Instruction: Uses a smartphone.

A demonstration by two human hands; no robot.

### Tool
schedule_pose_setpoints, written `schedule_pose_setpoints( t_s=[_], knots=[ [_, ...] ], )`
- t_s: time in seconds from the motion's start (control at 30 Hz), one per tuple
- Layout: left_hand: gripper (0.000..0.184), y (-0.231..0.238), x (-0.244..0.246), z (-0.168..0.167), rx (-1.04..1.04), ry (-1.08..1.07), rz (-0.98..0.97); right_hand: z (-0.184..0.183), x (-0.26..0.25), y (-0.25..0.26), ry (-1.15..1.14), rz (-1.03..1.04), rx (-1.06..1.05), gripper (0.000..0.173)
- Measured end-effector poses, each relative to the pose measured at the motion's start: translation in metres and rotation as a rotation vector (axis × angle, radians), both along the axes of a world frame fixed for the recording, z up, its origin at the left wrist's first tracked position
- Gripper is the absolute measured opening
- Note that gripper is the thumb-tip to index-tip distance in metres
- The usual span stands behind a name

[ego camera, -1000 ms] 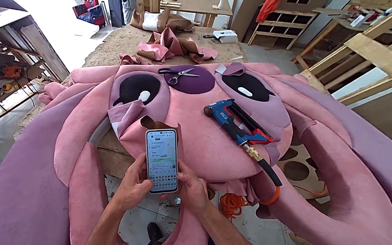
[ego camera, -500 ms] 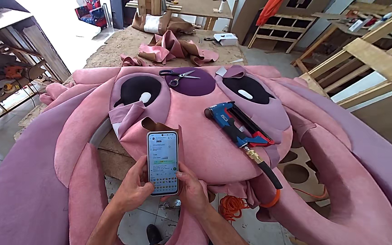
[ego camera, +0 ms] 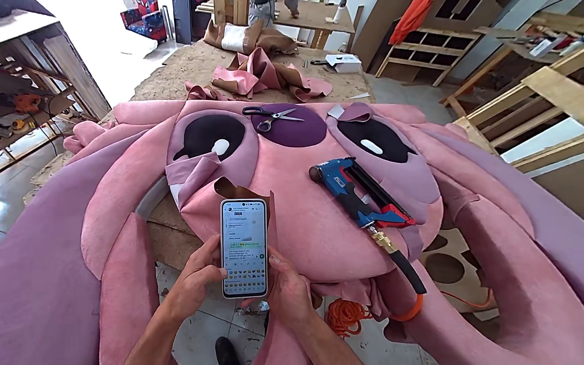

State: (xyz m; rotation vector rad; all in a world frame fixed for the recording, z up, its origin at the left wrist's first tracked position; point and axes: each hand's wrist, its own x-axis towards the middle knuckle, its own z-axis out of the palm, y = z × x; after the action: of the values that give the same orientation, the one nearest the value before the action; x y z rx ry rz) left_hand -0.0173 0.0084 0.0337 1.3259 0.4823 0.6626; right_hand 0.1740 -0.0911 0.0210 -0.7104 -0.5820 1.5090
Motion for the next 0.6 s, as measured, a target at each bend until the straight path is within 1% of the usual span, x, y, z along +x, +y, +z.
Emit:
schedule_pose_setpoints(
  t_s=[0.1, 0.2, 0.37, 0.5, 0.6],
  knots=[
    [0.063, 0.0, 0.0, 0.002, -0.007, 0.015, -0.023, -0.001, 0.001, 0.0, 0.006, 0.007, 0.023, 0.05],
    [0.062, 0.0, 0.0, 0.001, -0.014, 0.025, -0.006, 0.0, 0.001, -0.001, 0.001, 0.004, 0.021, 0.05],
    [0.058, 0.001, 0.0, -0.001, -0.069, 0.02, 0.017, 0.003, 0.001, 0.0, -0.023, -0.005, 0.0, 0.041],
    [0.059, 0.002, 0.0, -0.001, -0.07, 0.012, 0.014, 0.006, -0.001, 0.0, -0.072, -0.027, -0.036, 0.047],
    [0.058, 0.002, -0.001, -0.002, -0.063, 0.015, 0.017, 0.009, -0.003, 0.001, -0.12, -0.046, -0.08, 0.04]
  ],
)
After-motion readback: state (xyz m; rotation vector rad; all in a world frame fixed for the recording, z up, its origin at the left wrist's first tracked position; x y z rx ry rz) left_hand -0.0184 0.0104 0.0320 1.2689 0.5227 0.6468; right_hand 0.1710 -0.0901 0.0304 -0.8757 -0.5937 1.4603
